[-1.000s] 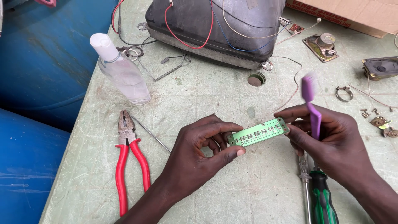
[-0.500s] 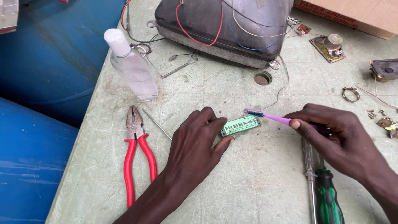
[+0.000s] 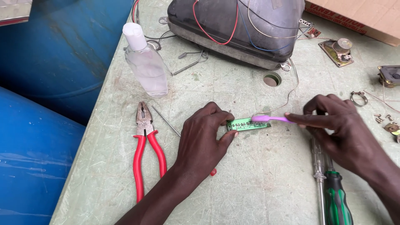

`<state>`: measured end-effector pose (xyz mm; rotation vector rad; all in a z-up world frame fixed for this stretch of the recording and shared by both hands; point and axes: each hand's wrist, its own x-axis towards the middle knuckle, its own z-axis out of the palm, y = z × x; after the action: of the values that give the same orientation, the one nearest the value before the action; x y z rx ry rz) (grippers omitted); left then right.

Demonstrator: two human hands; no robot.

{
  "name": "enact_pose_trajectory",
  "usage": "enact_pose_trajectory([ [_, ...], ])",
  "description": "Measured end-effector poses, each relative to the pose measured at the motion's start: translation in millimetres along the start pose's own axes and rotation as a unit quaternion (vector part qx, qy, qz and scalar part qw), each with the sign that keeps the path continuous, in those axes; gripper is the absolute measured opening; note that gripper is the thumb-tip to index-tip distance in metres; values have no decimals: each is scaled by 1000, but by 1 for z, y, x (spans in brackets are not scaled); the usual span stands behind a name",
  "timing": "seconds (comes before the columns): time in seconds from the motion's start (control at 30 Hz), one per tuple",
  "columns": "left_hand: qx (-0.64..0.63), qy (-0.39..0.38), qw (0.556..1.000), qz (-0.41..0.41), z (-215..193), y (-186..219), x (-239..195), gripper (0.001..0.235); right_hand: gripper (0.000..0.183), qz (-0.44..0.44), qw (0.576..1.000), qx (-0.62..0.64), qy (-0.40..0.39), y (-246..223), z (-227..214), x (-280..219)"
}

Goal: Cleaning a small electronic connector board using a toothbrush and a screwdriver to remove debris.

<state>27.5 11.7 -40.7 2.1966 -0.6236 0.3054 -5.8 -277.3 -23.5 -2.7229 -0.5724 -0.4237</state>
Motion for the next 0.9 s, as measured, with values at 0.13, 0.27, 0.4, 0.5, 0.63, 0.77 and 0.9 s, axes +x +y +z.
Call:
enact_pose_trajectory([
  [0.13, -14, 1, 1000, 4, 2, 3, 0, 30, 50, -44, 999, 15, -28, -16, 9, 13],
  [0.27, 19, -2, 1000, 2, 2, -1, 1, 30, 42, -16, 1000, -20, -12, 8, 4, 4],
  [0.4, 33, 11, 999, 9, 5, 0, -2, 27, 45, -70, 997, 0, -13, -28, 12, 17],
  [0.5, 30, 1, 1000, -1, 3, 4, -2, 31, 45, -43, 999, 7, -23, -5, 11, 14],
  [0.63, 47, -5, 999, -7, 3, 6, -5, 26, 48, -50, 999, 17, -14, -13, 11, 14],
  [0.77, 40, 0, 999, -1, 6, 5, -3, 31, 46, -65, 997, 37, -31, -6, 6, 12],
  [0.9, 40, 4, 999, -1, 4, 5, -3, 27, 59, -107, 991, 75, -19, -6, 15, 18],
])
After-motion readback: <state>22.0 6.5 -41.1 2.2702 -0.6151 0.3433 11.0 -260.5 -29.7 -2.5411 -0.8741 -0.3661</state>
